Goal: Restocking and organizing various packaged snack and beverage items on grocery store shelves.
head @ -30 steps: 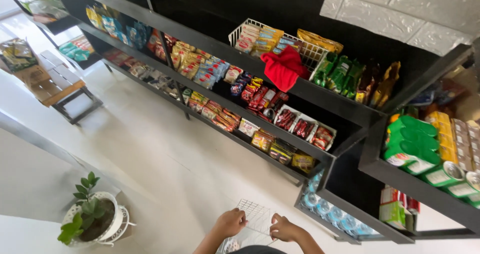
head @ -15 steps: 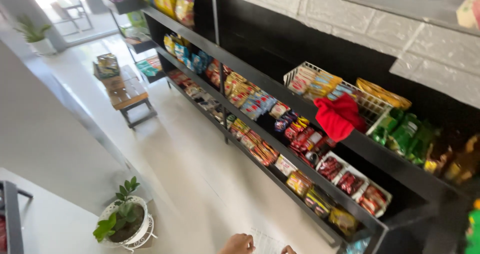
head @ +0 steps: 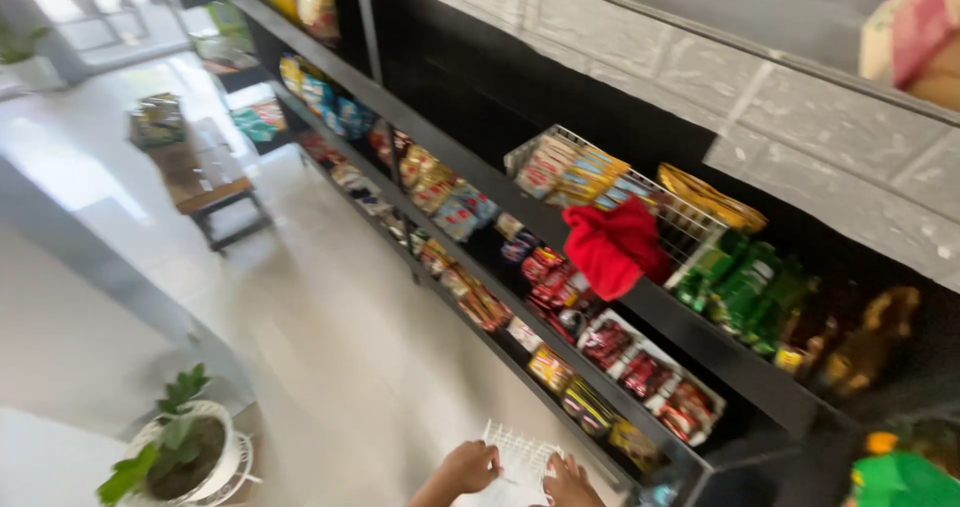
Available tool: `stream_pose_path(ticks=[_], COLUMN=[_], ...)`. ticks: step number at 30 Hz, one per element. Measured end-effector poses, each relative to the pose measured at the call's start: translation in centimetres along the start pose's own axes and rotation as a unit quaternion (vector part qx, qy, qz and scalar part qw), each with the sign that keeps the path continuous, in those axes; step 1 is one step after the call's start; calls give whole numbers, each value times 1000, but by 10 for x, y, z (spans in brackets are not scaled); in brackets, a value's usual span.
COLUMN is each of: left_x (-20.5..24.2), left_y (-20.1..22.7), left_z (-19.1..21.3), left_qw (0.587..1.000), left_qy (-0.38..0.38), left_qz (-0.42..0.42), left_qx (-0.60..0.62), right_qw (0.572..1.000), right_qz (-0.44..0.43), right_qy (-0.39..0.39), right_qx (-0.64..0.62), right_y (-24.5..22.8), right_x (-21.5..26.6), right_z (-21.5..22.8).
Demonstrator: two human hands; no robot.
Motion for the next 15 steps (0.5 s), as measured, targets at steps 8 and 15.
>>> stream_pose_path(ticks=[8,15], left_x=[-82,-135], left_y=[68,91], left_z=[-10,-12], left_qw=[992,980], left_qy=[21,-22], left_qz=[-124,-184], left_qx=[7,-68], right_qw=[986,898], right_qz=[-101,-230], right_qy=[126,284], right_qx=[-32,-246], right_y=[84,115], right_x=[7,29], right_z=[44,69])
Point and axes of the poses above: each hand's wrist, its own x-axis away from the middle knuckle, its own z-axis out of the back of the hand, y = z × x, the point moved 9 cm from there along -x, towards the middle knuckle, and after that the axes turned 6 degrees about y, right-handed, at the moved point
